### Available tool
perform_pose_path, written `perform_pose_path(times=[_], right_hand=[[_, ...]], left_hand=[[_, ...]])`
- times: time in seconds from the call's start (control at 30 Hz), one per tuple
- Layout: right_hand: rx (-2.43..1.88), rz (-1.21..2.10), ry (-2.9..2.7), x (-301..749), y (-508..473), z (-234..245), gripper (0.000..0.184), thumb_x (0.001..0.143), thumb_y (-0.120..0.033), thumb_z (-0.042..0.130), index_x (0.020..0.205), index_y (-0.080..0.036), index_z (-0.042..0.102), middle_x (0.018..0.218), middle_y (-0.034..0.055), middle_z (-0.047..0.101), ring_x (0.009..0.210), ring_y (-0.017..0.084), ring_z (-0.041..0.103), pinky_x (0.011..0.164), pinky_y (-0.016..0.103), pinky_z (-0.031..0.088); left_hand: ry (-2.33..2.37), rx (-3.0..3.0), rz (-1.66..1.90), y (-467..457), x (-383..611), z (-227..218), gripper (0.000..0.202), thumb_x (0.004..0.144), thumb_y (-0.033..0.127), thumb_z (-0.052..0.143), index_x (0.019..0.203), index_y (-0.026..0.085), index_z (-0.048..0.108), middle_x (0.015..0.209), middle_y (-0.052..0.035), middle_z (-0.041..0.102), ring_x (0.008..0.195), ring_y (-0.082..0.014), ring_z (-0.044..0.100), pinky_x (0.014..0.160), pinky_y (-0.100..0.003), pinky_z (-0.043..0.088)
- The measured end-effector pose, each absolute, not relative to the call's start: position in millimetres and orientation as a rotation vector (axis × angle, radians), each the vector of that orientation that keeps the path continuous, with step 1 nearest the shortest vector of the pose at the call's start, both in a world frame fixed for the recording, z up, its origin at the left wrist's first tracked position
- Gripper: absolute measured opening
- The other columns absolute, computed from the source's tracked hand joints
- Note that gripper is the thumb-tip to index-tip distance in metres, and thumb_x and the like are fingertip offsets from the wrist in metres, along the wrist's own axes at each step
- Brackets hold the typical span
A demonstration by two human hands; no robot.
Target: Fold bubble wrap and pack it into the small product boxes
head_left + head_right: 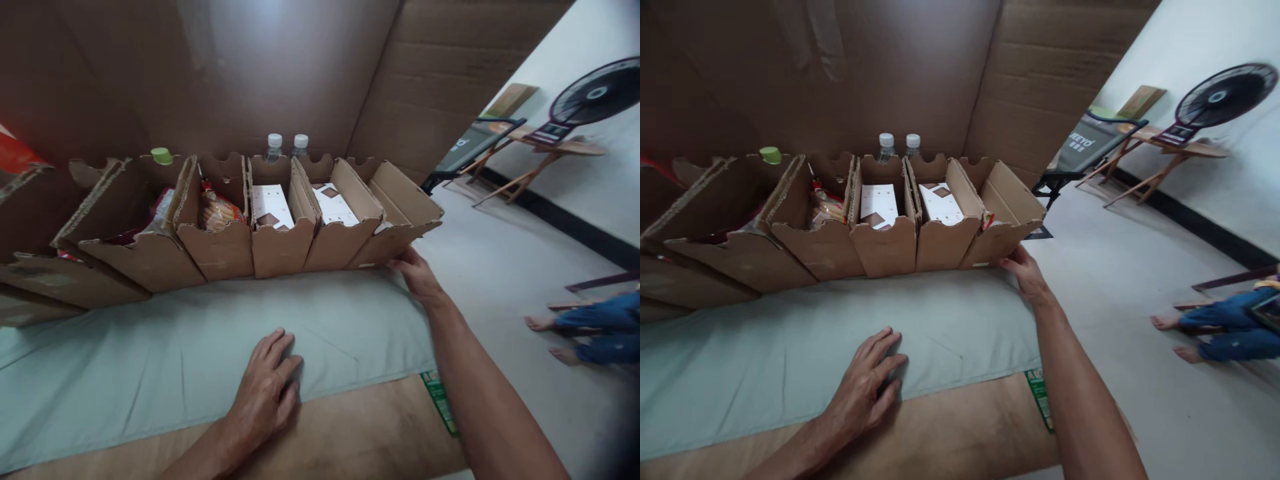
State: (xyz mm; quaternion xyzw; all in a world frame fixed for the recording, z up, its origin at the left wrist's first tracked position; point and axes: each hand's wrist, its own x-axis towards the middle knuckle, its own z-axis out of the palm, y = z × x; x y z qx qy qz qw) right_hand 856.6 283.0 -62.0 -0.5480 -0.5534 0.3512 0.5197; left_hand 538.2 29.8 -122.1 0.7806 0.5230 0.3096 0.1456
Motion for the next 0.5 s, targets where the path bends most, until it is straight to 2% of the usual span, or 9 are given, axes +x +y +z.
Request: perform_pose_path(times=[0.1,0.17,0.23,0.3,0.33,0.4,0.5], right_hand=[[-1.312,0.554,-1.237,850.0,248.6,-44.3,0.025,0.068,-0.036,0.075,0.088,-0.023,0.067,0.083,0.0023,0.074,0.085,0.025,0.070,0.093,0.049,0.056],[-1.284,0.442,-1.239,833.2,224.8,-25.0,0.024,0.076,-0.037,0.072,0.095,-0.022,0.069,0.082,0.0023,0.072,0.082,0.023,0.070,0.090,0.046,0.057],[-1.245,0.429,-1.394,804.9,209.6,-2.8,0.034,0.079,-0.038,0.073,0.110,-0.023,0.071,0.084,0.0017,0.073,0.078,0.021,0.070,0.081,0.040,0.058],[-1.231,0.437,-1.725,771.7,208.9,17.4,0.051,0.085,-0.035,0.067,0.135,-0.025,0.063,0.085,0.0002,0.073,0.072,0.019,0.068,0.075,0.036,0.057],[-1.265,0.413,-1.868,756.3,213.6,25.4,0.054,0.086,-0.032,0.065,0.139,-0.026,0.060,0.083,-0.0005,0.073,0.070,0.019,0.067,0.074,0.035,0.055],[-1.386,0.328,-2.071,732.4,228.1,35.8,0.048,0.083,-0.025,0.066,0.131,-0.026,0.066,0.076,0.0000,0.072,0.069,0.021,0.066,0.073,0.035,0.052],[-1.466,0.234,-2.133,718.3,240.8,38.6,0.019,0.081,-0.021,0.065,0.097,-0.024,0.074,0.073,0.0041,0.073,0.074,0.025,0.068,0.074,0.035,0.050]], left_hand=[[1.492,2.263,0.876,30.5,538.2,-120.7,0.043,0.078,0.009,0.058,0.117,0.019,0.071,0.146,-0.0172,0.061,0.142,-0.0399,0.050,0.109,-0.065,0.050],[1.495,2.276,0.869,30.3,538.5,-119.6,0.043,0.077,0.009,0.058,0.117,0.019,0.071,0.145,-0.0177,0.061,0.141,-0.0401,0.051,0.109,-0.066,0.050],[1.502,2.282,0.879,30.0,538.5,-119.6,0.041,0.078,0.009,0.057,0.115,0.018,0.071,0.145,-0.0183,0.062,0.140,-0.0401,0.052,0.108,-0.066,0.051],[1.497,2.274,0.925,30.8,537.5,-121.4,0.037,0.081,0.010,0.056,0.113,0.018,0.072,0.142,-0.0188,0.064,0.138,-0.0395,0.054,0.107,-0.066,0.052],[1.487,2.260,0.962,32.0,536.4,-122.7,0.035,0.082,0.011,0.056,0.111,0.018,0.073,0.140,-0.0186,0.065,0.137,-0.0387,0.055,0.106,-0.065,0.052],[1.453,2.208,1.057,35.6,532.6,-125.0,0.031,0.085,0.012,0.055,0.109,0.019,0.074,0.136,-0.0173,0.068,0.134,-0.0361,0.059,0.104,-0.062,0.055],[1.450,2.074,1.222,42.3,523.9,-123.8,0.028,0.086,0.012,0.056,0.107,0.019,0.074,0.130,-0.0156,0.071,0.127,-0.0312,0.064,0.100,-0.055,0.059]])
